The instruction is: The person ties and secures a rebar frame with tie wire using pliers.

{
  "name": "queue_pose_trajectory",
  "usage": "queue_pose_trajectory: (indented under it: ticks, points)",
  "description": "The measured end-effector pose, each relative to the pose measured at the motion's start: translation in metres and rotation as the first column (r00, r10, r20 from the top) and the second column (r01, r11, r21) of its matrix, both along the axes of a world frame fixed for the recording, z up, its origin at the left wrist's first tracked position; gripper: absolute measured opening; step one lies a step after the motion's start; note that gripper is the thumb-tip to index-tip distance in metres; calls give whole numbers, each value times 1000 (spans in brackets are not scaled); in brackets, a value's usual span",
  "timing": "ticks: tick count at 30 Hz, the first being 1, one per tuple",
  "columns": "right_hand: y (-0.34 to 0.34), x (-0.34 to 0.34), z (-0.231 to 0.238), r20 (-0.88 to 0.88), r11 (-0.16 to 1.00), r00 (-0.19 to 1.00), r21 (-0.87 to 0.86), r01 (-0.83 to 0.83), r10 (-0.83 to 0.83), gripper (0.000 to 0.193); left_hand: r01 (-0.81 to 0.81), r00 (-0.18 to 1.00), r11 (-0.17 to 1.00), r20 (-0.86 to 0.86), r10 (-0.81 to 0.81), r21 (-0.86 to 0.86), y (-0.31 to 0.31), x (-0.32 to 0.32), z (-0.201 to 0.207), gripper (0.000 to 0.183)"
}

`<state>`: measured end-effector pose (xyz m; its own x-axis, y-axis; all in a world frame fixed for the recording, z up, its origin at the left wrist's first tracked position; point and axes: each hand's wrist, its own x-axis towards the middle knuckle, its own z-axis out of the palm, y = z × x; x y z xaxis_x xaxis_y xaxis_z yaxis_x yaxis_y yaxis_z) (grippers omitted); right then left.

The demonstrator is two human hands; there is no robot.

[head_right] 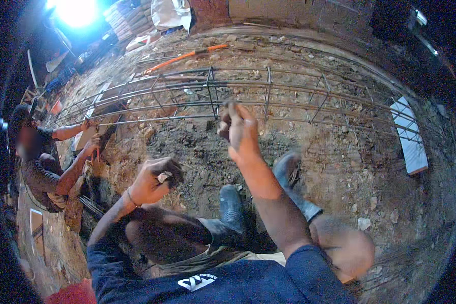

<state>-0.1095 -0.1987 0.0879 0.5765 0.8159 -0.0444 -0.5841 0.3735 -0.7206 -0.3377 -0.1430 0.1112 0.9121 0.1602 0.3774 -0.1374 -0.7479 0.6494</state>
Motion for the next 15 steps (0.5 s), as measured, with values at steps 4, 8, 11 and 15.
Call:
queue_pose_trajectory:
  ticks: [4, 8, 11, 15]
  points:
    - [29, 15, -15, 122, 985, 978, 40, 166, -170, 21, 21, 989, 967, -148, 17, 254, 9, 10, -16, 49]
    - [36, 20, -67, 490, 873, 822, -217, 436, -289, 16, 8, 910, 812, -341, 236, 583, 60, 15, -85, 60]
    - [42, 58, -116, 524, 911, 844, -285, 299, -113, 13, -330, 941, 775, 119, 318, 539, 107, 59, -49, 43]
    - [70, 68, -89, 425, 961, 905, -251, 111, 6, 15, -323, 943, 546, 209, 260, 773, 188, 121, -4, 48]
